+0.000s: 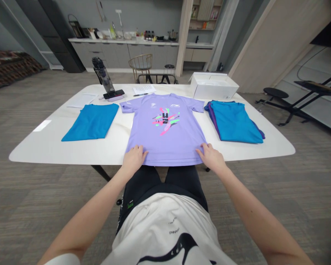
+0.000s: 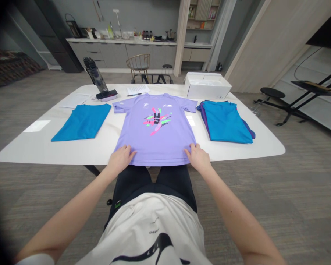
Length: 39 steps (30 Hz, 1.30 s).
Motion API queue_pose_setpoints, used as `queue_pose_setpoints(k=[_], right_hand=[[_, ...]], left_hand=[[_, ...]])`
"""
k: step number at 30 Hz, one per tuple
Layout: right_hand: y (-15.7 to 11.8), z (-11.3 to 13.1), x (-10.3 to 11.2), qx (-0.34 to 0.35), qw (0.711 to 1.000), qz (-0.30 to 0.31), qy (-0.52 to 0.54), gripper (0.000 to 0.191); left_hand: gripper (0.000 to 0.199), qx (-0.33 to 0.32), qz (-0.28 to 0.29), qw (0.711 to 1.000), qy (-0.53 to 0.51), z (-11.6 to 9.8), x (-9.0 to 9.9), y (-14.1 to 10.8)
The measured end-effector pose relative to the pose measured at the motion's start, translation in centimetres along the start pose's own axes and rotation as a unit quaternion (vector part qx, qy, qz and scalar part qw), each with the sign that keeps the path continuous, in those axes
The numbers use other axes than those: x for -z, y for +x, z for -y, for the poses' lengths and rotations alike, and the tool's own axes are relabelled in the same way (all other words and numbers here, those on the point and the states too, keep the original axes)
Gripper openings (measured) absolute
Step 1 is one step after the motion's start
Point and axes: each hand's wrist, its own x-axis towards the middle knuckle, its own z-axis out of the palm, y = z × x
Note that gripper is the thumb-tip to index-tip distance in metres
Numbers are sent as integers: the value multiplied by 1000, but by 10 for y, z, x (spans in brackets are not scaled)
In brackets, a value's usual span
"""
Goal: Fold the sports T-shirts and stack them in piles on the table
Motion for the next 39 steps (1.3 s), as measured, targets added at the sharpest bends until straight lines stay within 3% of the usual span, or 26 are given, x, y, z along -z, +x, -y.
queue_pose_setpoints(k=[6, 14, 18, 22, 27, 33, 36, 39], right_hand=[[21, -4, 3, 53, 998, -15, 18, 37], [28, -8, -1, 6, 999, 31, -18, 49], [60, -1, -6, 105, 992, -45, 51, 41], [85, 2, -27, 173, 976, -87, 104, 52], [82, -5, -48, 118, 990, -40, 62, 68], [83, 1, -33, 27, 998, -63, -13, 70], [111, 11, -27, 5, 997, -75, -31, 71], [163, 20, -25, 107, 993, -51, 23, 72]], left_hand=[[32, -36, -32, 999, -9, -2, 0, 13], [44, 8, -7, 1000, 2, 2, -7, 17], [41, -76, -41, 996, -25, 0, -5, 43], [55, -125, -60, 989, -60, 4, -17, 64], [64, -92, -2, 993, -78, 10, -33, 63], [67, -57, 0, 995, -78, 7, -29, 58], [67, -61, -5, 995, -84, 6, -23, 77], [68, -71, -12, 993, -96, 8, -18, 119]])
